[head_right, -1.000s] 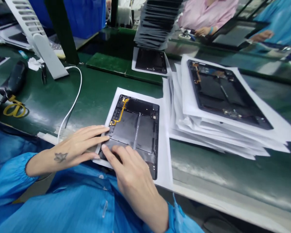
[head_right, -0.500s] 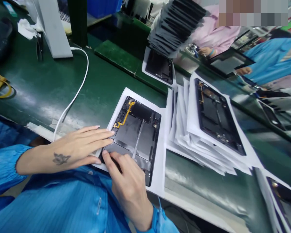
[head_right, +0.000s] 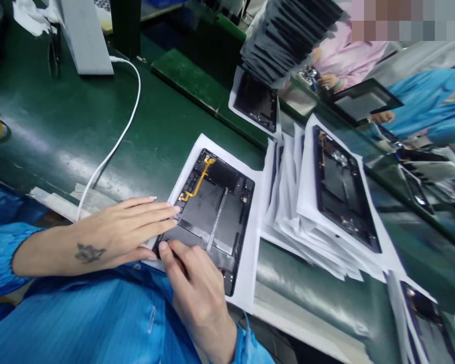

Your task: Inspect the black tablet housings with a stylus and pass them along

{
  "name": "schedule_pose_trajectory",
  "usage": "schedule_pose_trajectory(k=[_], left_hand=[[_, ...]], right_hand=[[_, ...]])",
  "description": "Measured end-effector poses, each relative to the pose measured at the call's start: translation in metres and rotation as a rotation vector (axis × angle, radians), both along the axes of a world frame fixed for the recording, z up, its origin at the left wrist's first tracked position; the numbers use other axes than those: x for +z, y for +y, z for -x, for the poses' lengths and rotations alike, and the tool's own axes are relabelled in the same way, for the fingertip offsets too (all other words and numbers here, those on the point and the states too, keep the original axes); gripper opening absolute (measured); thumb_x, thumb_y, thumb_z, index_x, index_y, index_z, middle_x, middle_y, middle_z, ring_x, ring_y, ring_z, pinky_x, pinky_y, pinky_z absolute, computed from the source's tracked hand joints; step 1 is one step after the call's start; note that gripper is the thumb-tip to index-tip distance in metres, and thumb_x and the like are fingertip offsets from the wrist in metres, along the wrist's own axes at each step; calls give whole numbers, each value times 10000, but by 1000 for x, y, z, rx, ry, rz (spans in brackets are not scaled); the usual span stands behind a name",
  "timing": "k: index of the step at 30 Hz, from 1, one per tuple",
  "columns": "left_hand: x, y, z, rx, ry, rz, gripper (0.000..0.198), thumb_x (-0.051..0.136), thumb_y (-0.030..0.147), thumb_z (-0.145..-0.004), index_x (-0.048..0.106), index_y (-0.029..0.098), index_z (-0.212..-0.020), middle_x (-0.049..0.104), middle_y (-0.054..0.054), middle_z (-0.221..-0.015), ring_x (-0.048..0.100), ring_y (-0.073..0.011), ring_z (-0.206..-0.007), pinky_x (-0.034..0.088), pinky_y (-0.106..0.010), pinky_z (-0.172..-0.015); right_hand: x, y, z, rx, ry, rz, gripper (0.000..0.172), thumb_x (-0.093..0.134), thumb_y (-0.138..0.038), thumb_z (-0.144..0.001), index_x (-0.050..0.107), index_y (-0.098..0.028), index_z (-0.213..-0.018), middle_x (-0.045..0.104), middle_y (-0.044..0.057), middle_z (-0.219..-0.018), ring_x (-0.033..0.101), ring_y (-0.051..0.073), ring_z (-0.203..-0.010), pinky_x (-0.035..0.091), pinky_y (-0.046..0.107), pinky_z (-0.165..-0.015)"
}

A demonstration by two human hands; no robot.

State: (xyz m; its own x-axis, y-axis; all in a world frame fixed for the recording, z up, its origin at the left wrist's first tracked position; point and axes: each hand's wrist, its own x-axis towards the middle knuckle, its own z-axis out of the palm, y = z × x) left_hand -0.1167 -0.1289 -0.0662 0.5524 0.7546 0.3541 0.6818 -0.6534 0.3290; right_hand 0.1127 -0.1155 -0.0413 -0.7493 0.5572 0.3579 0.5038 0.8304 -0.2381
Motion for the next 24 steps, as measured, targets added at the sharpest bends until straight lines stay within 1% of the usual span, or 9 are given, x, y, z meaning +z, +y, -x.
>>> schedule_pose_trajectory(k=[3,7,11,14,17,22,24], left_hand=[[0,0,0,9,-10,-10,462,328,391,-1100,506,110,-1420,493,-107,-1542,432,-204,-1455,313,-395,-1233],[-1,0,0,14,-14,-17,465,327,397,-1100,507,109,-1416,487,-107,-1546,423,-209,-1461,304,-395,-1234],[-2,0,-1,17,-3,-23,470,312,397,-1103,504,106,-1418,485,-104,-1549,426,-212,-1456,299,-397,-1230],[-2,-1,-1,19,7,-26,476,310,399,-1104,496,99,-1424,480,-106,-1551,417,-216,-1461,296,-408,-1230],[-2,0,-1,14,-5,-20,477,325,407,-1099,493,107,-1431,475,-109,-1555,416,-219,-1464,308,-408,-1227],[-1,0,-1,9,-16,-10,474,346,402,-1095,495,102,-1430,478,-111,-1552,433,-226,-1455,313,-409,-1230],[-2,0,-1,10,-37,-15,459,372,396,-1090,509,107,-1418,491,-112,-1542,453,-225,-1442,325,-402,-1225]], right_hand=[[1,-1,-1,11,-23,5,302,525,-6,-957,661,-140,-1190,733,105,-1014,581,143,-725,511,273,-632],[2,-2,-2,11,-39,25,324,516,27,-949,639,-116,-1213,713,120,-1038,579,151,-776,510,272,-661],[4,0,-3,10,-58,25,341,500,35,-946,642,-115,-1217,711,119,-1047,570,148,-764,515,271,-661],[4,1,-5,29,-37,52,359,484,18,-958,640,-135,-1243,711,115,-1052,594,150,-779,530,280,-675],[3,0,-7,7,-30,73,404,464,14,-962,632,-173,-1278,712,108,-1062,619,157,-796,538,289,-684],[1,-2,-4,-3,-28,52,345,496,-11,-962,660,-146,-1234,719,112,-1036,613,153,-752,530,280,-649],[3,-2,-2,-8,-27,54,351,504,-17,-959,660,-152,-1244,724,106,-1043,615,148,-732,529,278,-638]])
